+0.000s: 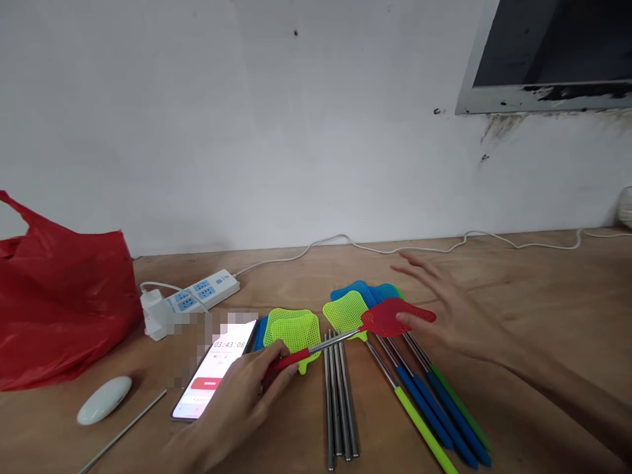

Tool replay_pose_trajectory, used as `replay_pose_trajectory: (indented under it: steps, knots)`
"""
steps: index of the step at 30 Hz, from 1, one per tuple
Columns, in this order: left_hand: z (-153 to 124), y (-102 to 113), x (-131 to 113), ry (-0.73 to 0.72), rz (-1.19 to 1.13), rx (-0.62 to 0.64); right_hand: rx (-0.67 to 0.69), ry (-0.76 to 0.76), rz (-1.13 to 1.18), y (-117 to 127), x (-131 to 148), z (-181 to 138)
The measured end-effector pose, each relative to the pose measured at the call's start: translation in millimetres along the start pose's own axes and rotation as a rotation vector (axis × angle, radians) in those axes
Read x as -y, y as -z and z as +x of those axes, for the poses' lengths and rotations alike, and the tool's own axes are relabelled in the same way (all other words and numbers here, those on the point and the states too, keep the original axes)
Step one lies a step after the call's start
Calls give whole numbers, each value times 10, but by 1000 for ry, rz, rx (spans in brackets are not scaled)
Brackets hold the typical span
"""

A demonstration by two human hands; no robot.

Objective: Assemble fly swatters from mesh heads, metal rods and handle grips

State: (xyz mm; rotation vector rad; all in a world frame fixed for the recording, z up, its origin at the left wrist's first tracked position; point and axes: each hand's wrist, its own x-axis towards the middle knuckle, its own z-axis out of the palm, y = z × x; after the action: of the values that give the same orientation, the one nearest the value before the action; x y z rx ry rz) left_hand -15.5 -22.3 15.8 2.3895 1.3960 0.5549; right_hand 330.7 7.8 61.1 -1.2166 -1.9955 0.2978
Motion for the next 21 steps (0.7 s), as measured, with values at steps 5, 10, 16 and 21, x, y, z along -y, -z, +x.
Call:
replay_pose_trajectory:
  steps: [5, 10, 16, 21]
  knots:
    - [-40, -57, 7, -59, 36, 65, 375, 187, -203, -161, 21, -108]
    - [-59, -57, -9, -102, 130, 91, 576, 105, -195, -271, 34, -129]
    - [-76, 8, -72, -164, 243, 168, 565, 117, -232, -285, 257, -193]
    - [-91, 36, -172, -236, 327, 252, 523, 165, -250, -366, 373, -243]
